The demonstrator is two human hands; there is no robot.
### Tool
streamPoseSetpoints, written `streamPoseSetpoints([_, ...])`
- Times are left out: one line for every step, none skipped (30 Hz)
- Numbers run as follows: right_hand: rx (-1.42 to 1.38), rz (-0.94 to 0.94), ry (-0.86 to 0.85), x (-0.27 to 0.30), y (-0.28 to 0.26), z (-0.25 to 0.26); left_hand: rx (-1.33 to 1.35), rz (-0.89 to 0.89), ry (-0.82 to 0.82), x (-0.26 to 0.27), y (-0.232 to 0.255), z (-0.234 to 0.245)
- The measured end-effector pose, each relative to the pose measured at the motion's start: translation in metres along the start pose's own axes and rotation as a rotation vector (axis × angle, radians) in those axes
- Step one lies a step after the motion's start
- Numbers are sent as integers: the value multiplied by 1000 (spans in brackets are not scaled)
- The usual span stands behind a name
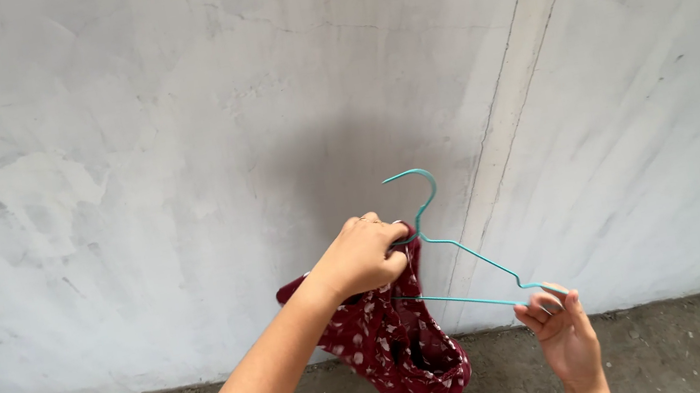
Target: Hang wet clothes on a drying rack using hangers.
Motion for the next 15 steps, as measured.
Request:
streamPoseSetpoints([5, 5, 5, -8, 3, -19, 2, -8, -3, 0, -5, -2])
streamPoseSetpoints([51, -60, 184, -13, 8, -30, 88, 29, -29, -1, -14, -6])
streamPoseSetpoints([93, -122, 364, -16, 14, -41, 172, 66, -58, -2, -22, -10])
streamPoseSetpoints([95, -116, 370, -14, 31, -46, 173, 58, -63, 0, -18, -4])
streamPoseSetpoints([291, -169, 333, -14, 48, -52, 256, 151, -105, 2, -20, 1])
streamPoseSetpoints([486, -221, 295, -15, 65, -59, 338, 246, -148, 5, -22, 5])
streamPoseSetpoints([489, -216, 296, -13, 83, -70, 337, 240, -147, 4, -27, 3])
streamPoseSetpoints([765, -366, 287, -11, 103, -81, 363, 207, -99, 3, -31, 4])
streamPoseSetpoints([1040, -521, 273, -6, 124, -92, 392, 177, -52, 4, -35, 3])
streamPoseSetpoints([1040, -521, 275, -6, 146, -82, 392, 175, -53, 4, -35, 6])
streamPoseSetpoints([1135, -533, 191, -8, 169, -76, 392, 167, -64, 5, -35, 9])
streamPoseSetpoints([1228, -545, 104, -10, 192, -71, 392, 159, -75, 5, -34, 11])
streamPoseSetpoints([1228, -544, 102, -14, 203, -69, 391, 160, -74, 8, -32, 15])
streamPoseSetpoints([1046, -658, 114, -15, 220, -65, 405, 175, -89, 11, -30, 18])
streamPoseSetpoints([859, -764, 119, -17, 238, -63, 417, 192, -103, 14, -29, 23])
Point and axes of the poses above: each hand's wrist, its own x-axis away from the middle knuckle, its own z-axis out of the back of the hand, y = z × x, the point moved 5 cm from there along -x, towards the middle knuckle, and after that the axes turned 14 degrees about -y, right-handed, at the moved point
